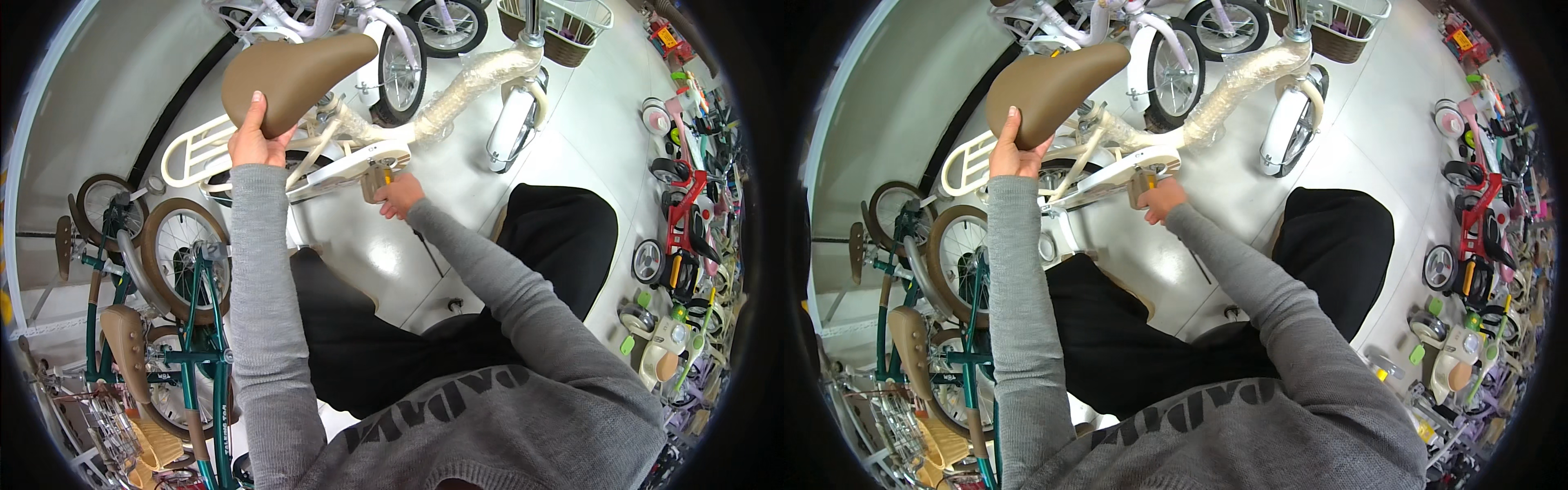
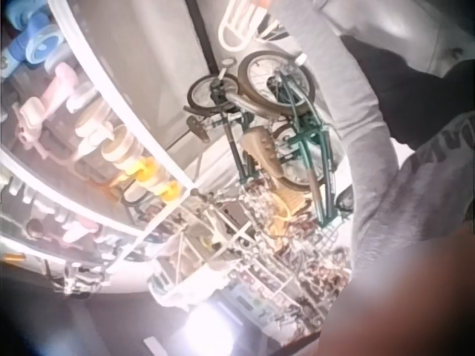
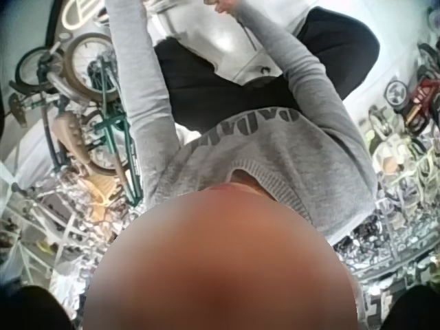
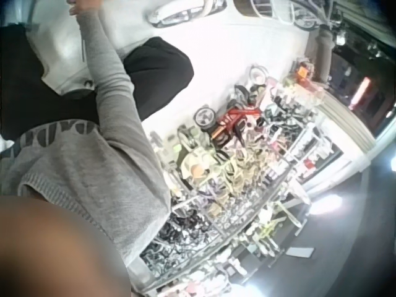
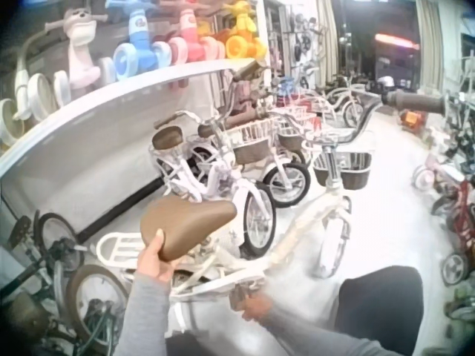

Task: The person assembles a white bicycle by tightening handlebar screws with a screwdriver, adjusting the seat post, and wiping the front basket with a purple cloth. The person works on the handlebars, seat, and basket in sequence.

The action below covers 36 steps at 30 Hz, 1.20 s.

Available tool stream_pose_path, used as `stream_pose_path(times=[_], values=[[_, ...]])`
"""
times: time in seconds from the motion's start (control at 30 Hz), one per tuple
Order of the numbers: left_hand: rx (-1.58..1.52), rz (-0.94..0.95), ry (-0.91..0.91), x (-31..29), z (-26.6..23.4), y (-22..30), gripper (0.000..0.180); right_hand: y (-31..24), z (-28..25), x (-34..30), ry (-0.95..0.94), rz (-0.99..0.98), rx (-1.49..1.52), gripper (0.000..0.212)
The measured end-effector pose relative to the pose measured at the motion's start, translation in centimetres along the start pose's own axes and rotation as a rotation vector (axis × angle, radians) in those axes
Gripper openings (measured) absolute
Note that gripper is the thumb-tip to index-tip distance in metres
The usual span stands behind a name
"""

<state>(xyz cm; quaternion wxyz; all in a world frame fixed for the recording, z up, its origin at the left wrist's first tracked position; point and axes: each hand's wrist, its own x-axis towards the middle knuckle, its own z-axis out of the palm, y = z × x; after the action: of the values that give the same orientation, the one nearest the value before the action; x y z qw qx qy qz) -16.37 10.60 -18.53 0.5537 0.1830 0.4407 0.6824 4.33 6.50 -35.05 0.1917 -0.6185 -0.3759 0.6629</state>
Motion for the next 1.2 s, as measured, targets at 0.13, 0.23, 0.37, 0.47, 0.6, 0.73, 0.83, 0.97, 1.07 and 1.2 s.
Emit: stream_pose_path(times=[0.13, 0.23, 0.37, 0.47, 0.6, 0.73, 0.83, 0.97, 1.07, 1.2], values=[[0.005, 0.041, 0.013, 0.3, -0.8, 0.9, 0.042, 1.3, 4.1, 1.1, -0.052, -0.028, 0.047, 0.022], [0.003, 0.010, 0.019, 0.2, -1.3, 1.5, 0.043, 2.6, 6.6, 2.0, -0.028, -0.091, 0.030, 0.022], [-0.028, -0.034, -0.007, -0.5, -1.8, 2.0, 0.044, 5.1, 8.6, 3.7, -0.003, -0.085, -0.099, 0.025], [-0.028, -0.039, 0.030, -1.1, -2.1, 1.9, 0.043, 7.1, 9.0, 5.4, -0.006, -0.032, -0.071, 0.028], [-0.062, -0.065, 0.032, -1.8, -2.8, 2.1, 0.044, 8.8, 8.9, 7.2, -0.038, 0.048, -0.008, 0.032], [-0.090, -0.116, 0.000, -1.9, -3.4, 2.5, 0.045, 8.9, 8.1, 7.8, -0.081, 0.099, 0.016, 0.032], [-0.089, -0.132, 0.022, -2.1, -3.4, 2.4, 0.045, 8.6, 7.5, 7.8, -0.091, 0.114, -0.020, 0.031], [-0.047, -0.099, 0.011, -2.0, -3.1, 1.7, 0.044, 8.3, 7.0, 7.9, -0.096, 0.123, -0.084, 0.029], [-0.082, -0.123, 0.010, -1.9, -3.2, 1.7, 0.043, 8.3, 6.9, 8.0, -0.078, 0.136, -0.058, 0.030], [-0.144, -0.163, -0.013, -1.9, -3.4, 2.2, 0.044, 8.7, 7.2, 8.0, -0.066, 0.157, -0.035, 0.034]])
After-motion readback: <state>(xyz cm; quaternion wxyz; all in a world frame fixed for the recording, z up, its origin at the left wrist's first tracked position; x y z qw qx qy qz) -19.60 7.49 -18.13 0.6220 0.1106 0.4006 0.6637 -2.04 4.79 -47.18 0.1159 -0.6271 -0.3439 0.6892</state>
